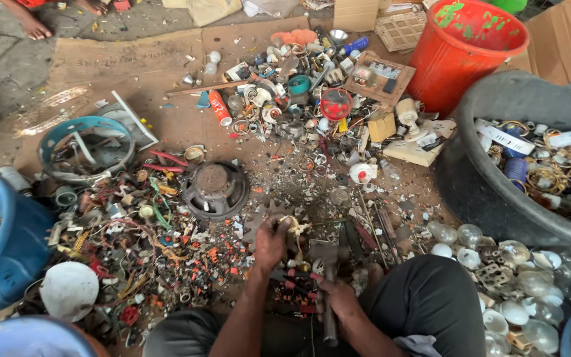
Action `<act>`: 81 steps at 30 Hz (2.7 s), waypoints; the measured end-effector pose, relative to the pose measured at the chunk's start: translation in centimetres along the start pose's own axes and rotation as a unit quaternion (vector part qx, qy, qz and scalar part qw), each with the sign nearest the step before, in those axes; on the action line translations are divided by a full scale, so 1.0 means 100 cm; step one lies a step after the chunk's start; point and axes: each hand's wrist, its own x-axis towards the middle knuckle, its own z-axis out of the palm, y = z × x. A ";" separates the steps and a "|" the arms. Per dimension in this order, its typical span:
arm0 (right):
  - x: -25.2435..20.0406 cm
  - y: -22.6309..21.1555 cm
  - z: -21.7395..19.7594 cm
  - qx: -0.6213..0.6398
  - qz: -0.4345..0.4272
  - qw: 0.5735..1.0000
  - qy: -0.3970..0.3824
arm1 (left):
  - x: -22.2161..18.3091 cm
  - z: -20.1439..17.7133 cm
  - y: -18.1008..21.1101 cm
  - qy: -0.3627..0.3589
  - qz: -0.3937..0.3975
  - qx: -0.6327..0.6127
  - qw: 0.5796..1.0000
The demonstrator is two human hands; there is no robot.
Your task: The person sits on the ground and uses a hammer to repeatedly strike a small electronic component held against a metal gear. The person breaks the component into smaller pieces and occasionally uses pliers to manipulate the parts.
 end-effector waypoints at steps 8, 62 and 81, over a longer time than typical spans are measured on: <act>-0.022 0.000 0.015 -0.255 -0.222 0.927 -0.159 | -0.043 -0.004 0.063 -0.048 0.103 0.001 0.994; -0.008 -0.022 0.023 -0.322 -0.385 0.863 0.050 | -0.100 -0.071 0.009 0.240 0.053 -0.322 0.914; 0.062 0.029 -0.013 0.017 0.043 0.999 -0.001 | -0.018 0.037 0.008 0.232 -0.026 0.211 0.949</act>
